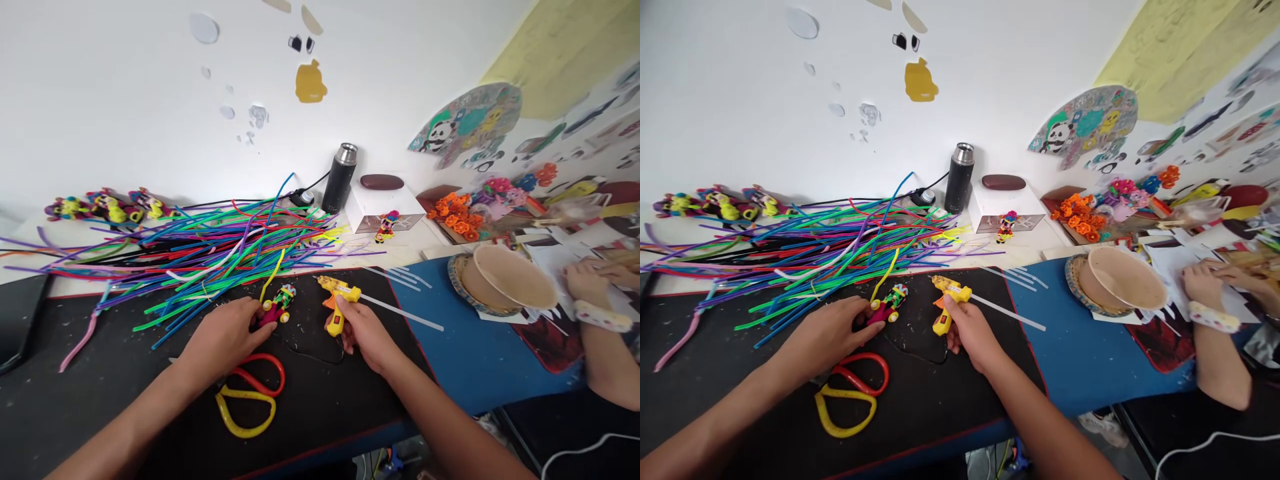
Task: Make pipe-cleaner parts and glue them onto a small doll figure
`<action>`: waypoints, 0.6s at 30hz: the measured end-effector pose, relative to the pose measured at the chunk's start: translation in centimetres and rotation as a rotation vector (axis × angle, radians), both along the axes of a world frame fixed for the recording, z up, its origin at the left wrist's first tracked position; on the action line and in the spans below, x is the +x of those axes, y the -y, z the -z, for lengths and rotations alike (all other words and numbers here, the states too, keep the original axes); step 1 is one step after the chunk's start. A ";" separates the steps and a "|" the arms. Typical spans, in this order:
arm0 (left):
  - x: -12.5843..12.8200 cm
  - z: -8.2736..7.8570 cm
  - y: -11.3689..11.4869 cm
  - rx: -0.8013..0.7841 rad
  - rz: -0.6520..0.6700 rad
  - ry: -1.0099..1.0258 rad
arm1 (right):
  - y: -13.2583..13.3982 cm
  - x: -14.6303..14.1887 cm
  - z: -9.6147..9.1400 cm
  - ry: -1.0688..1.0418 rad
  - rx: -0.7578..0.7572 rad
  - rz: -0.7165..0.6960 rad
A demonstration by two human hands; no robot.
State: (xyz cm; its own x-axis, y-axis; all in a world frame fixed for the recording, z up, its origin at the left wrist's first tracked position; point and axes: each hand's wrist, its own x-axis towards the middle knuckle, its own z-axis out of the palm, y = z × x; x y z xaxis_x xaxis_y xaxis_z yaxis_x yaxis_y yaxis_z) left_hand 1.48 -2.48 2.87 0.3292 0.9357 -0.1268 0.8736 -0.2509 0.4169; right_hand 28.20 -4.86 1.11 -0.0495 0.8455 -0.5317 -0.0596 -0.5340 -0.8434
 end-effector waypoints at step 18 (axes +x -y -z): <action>0.5 -2.3 -1.4 0.092 -0.236 0.441 | 1.7 -1.3 -2.0 0.343 0.362 -0.155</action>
State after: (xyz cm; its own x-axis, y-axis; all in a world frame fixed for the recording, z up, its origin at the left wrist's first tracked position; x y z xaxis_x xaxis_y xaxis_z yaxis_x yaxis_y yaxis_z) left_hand 1.93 -1.13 5.22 0.1111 0.9918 0.0633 0.6567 -0.1211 0.7444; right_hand 26.91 -6.55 3.14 -0.0628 0.9747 -0.2146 0.3089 -0.1855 -0.9328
